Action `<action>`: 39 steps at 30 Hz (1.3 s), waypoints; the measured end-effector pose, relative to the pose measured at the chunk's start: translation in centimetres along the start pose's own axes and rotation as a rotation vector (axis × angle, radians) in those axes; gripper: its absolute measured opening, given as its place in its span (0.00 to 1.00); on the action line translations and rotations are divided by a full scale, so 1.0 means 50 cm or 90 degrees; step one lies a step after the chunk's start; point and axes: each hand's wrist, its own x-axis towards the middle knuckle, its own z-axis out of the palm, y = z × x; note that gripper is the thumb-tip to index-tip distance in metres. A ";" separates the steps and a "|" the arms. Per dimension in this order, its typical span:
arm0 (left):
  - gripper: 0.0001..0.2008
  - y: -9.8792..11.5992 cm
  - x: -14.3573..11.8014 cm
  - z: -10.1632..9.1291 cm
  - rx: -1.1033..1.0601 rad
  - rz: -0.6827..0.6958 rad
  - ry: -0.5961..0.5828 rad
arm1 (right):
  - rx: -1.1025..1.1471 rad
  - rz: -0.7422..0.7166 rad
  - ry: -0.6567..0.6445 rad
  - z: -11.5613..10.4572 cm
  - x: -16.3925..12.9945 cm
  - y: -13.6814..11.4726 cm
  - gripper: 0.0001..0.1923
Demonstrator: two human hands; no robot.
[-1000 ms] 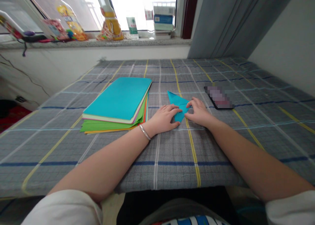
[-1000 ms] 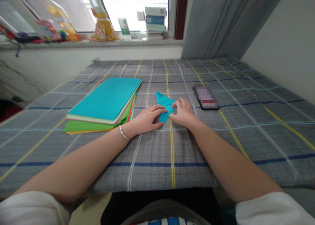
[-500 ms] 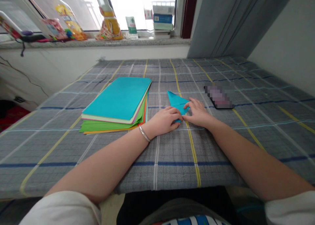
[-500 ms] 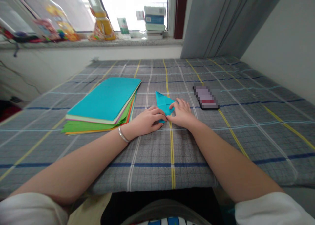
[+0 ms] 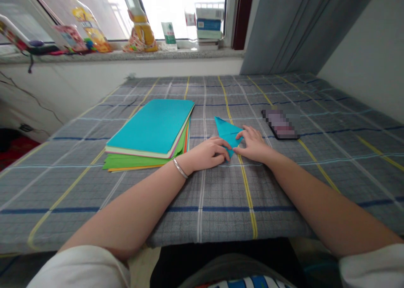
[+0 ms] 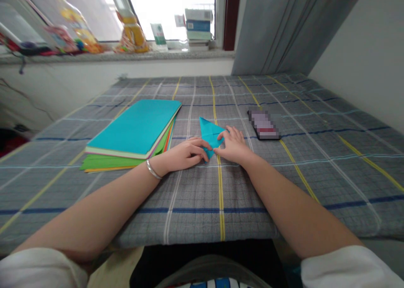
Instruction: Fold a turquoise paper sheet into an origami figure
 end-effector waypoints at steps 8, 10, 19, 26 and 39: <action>0.14 -0.002 -0.004 -0.004 -0.056 -0.013 -0.004 | 0.008 -0.003 0.002 0.002 0.001 0.005 0.21; 0.14 -0.001 -0.004 -0.006 -0.063 -0.022 -0.011 | 0.010 -0.004 0.010 0.004 0.002 0.008 0.19; 0.14 -0.020 0.002 0.000 -0.156 -0.084 0.045 | 0.005 0.002 -0.020 -0.007 -0.002 -0.003 0.23; 0.15 -0.029 0.010 0.038 0.043 -0.184 0.163 | 0.015 -0.003 0.010 0.004 0.001 0.005 0.23; 0.31 -0.008 0.056 0.058 0.022 -0.453 0.190 | 0.155 0.059 0.110 0.016 0.035 0.008 0.30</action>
